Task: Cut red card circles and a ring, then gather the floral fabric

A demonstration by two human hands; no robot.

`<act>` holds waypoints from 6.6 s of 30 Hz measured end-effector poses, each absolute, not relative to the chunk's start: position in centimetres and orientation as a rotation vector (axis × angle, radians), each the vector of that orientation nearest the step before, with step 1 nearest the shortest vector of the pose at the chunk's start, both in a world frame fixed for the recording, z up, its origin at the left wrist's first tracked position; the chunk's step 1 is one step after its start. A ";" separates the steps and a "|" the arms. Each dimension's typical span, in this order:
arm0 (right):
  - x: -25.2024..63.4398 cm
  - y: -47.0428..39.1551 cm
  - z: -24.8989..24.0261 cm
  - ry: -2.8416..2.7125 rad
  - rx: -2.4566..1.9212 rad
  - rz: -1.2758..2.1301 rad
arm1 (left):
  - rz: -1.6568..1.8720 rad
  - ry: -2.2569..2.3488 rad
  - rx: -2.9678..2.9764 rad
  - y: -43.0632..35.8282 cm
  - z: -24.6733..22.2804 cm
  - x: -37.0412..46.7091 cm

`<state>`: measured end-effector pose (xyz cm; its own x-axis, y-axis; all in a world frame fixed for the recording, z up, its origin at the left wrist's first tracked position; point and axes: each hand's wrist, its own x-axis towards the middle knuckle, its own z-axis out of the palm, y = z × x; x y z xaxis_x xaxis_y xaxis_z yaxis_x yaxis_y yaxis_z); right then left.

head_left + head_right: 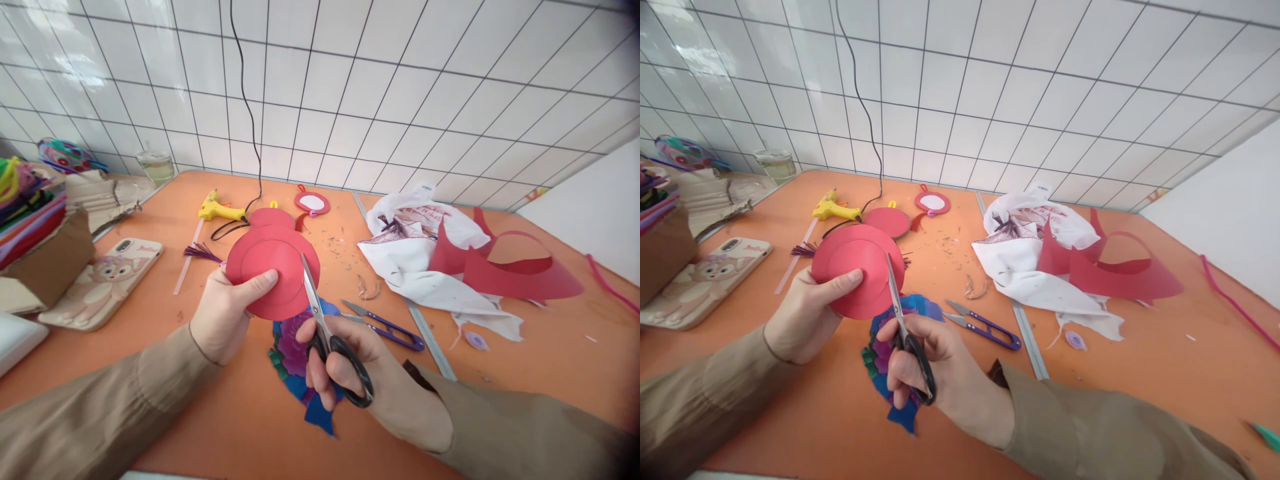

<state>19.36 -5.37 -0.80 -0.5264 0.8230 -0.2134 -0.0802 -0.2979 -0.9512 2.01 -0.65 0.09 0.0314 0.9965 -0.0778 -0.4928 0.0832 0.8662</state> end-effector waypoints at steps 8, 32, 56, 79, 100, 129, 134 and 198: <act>19.4 -5.4 -0.9 -1.298 -0.952 1.878 | 1.294 0.845 0.779 -0.6 0.1 2.0; 19.3 -5.1 -0.9 -1.320 -0.973 1.873 | 1.327 0.862 0.799 -0.5 0.0 2.0; 19.4 -5.3 -0.6 -1.291 -0.996 1.886 | 1.323 0.890 0.819 -0.4 0.1 1.8; 19.4 -5.2 -0.7 -1.348 -0.994 1.847 | 1.309 0.881 0.847 -0.4 0.0 1.6; 19.4 -5.2 -0.8 -1.340 -0.989 1.875 | 1.350 0.905 0.824 -0.1 0.2 1.4; 19.5 -5.2 -1.3 -1.340 -0.869 1.861 | 1.248 0.848 0.779 -0.4 -0.1 1.8; 19.5 -5.2 -1.4 -1.341 -0.880 1.855 | 1.250 0.848 0.781 -0.3 0.0 1.8; 19.4 -5.4 -1.2 -1.308 -0.922 1.864 | 1.256 0.901 0.784 -0.2 -0.2 1.6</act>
<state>19.35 -5.45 -1.23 -0.5245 0.8346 -0.1685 -0.1251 -0.2714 -0.9543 1.63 -0.18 -0.19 0.0765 0.9883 -0.1320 -0.4418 0.1523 0.8841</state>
